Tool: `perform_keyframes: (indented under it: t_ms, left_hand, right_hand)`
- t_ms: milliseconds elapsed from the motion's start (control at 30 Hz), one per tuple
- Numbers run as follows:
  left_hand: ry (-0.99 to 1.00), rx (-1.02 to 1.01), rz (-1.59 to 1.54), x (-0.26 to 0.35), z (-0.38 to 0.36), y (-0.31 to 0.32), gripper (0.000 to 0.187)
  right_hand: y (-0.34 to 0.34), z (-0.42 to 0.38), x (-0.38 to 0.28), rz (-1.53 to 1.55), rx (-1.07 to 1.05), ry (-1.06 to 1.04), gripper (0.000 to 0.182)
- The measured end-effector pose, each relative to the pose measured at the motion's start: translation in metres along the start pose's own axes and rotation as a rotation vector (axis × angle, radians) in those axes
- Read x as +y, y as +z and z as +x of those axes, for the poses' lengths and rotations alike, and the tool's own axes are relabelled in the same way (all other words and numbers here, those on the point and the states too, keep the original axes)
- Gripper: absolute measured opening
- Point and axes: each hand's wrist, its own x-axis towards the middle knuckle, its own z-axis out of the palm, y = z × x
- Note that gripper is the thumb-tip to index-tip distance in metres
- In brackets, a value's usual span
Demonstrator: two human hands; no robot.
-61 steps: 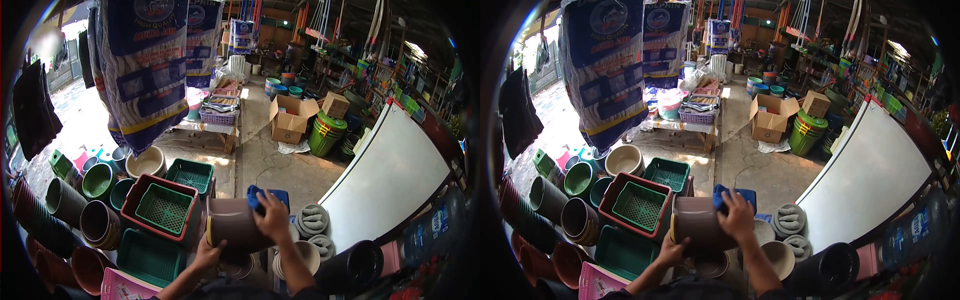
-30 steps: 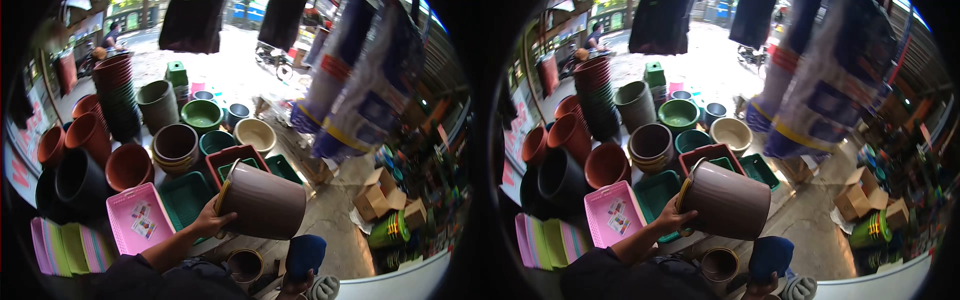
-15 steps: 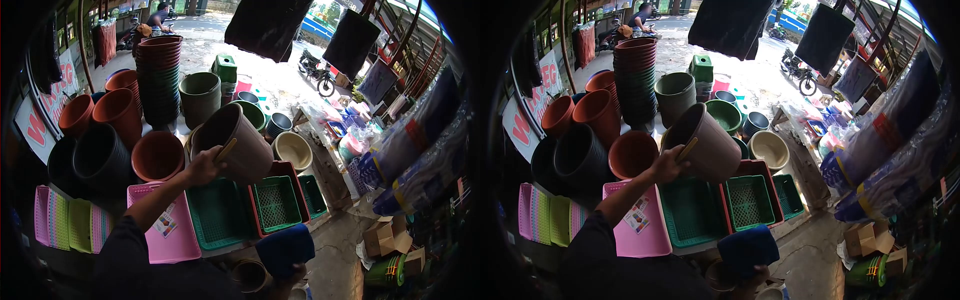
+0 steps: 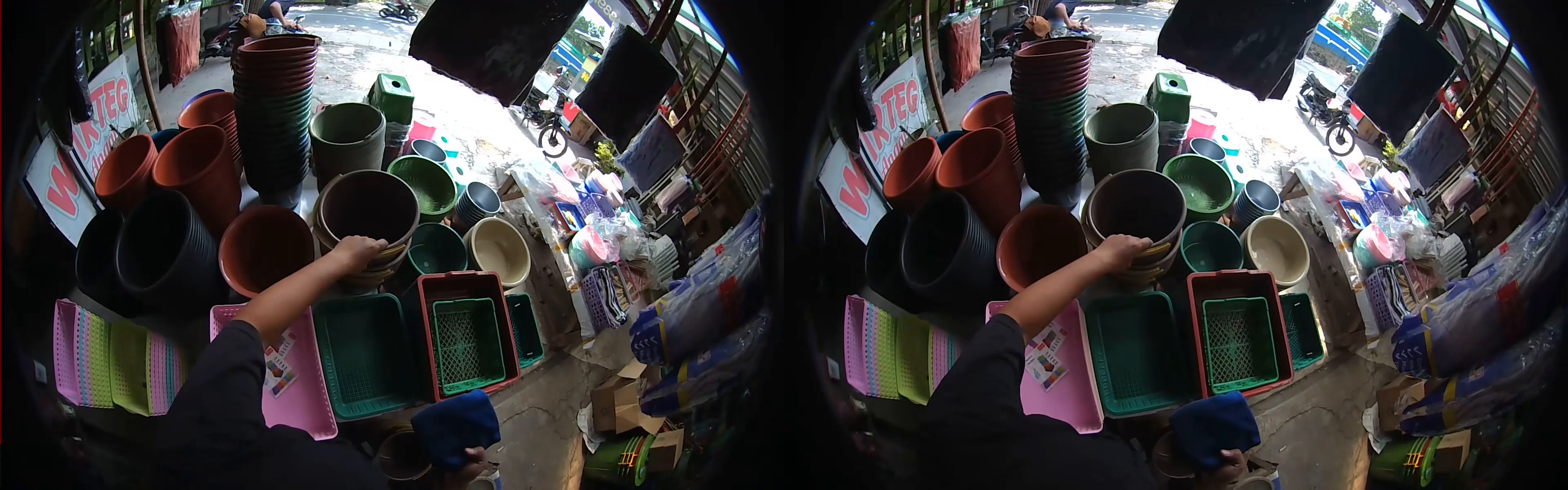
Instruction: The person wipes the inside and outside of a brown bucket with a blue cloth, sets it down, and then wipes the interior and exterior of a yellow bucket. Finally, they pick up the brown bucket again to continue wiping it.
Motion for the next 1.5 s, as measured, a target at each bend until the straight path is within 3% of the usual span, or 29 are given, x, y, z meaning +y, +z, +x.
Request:
perform_keyframes:
  t_ms: [133,267,533,867,967,1033,1067,1133,1200,1300,1400,1500]
  left_hand:
    - [-0.040,-0.106,-0.066,-0.016,0.009,0.038,0.031]
    - [-0.095,-0.205,-0.077,-0.025,0.018,0.074,0.047]
    - [-0.188,-0.325,-0.082,-0.019,0.018,0.062,0.058]
    - [-0.178,-0.353,-0.004,-0.020,0.021,0.070,0.051]
    - [-0.175,-0.377,-0.007,-0.017,0.019,0.076,0.057]
    - [-0.194,-0.187,-0.006,-0.004,0.013,0.084,0.064]
    - [-0.165,-0.192,0.005,0.010,0.011,0.089,0.064]
    - [-0.203,0.198,0.013,0.043,-0.003,0.093,0.065]
    - [-0.146,0.278,-0.020,0.083,-0.014,0.096,0.057]
    - [0.149,0.449,-0.132,0.161,-0.050,0.104,0.047]
    - [0.502,0.375,-0.266,0.238,-0.101,0.127,0.033]
    - [0.706,0.075,-0.470,0.298,-0.162,0.162,0.028]
  right_hand:
    - [0.004,0.001,0.004,-0.032,0.075,0.003,0.040]
    - [0.009,-0.002,0.005,-0.134,0.171,0.011,0.040]
    - [-0.010,0.011,0.026,-0.120,0.190,0.118,0.045]
    - [-0.041,0.012,0.029,-0.011,0.167,0.153,0.053]
    - [-0.033,-0.005,0.015,0.070,0.149,0.122,0.053]
    - [-0.017,-0.023,-0.001,0.125,0.147,0.073,0.045]
    - [-0.027,-0.025,-0.002,0.151,0.161,0.063,0.045]
    - [-0.054,-0.023,0.000,0.195,0.084,0.005,0.043]
    - [-0.081,-0.022,0.003,0.241,0.104,-0.021,0.040]
    - [-0.135,-0.021,0.016,0.181,0.260,-0.073,0.033]
    - [-0.202,-0.012,0.044,0.115,0.444,-0.138,0.024]
    - [-0.273,-0.003,0.075,-0.032,0.700,-0.024,0.027]
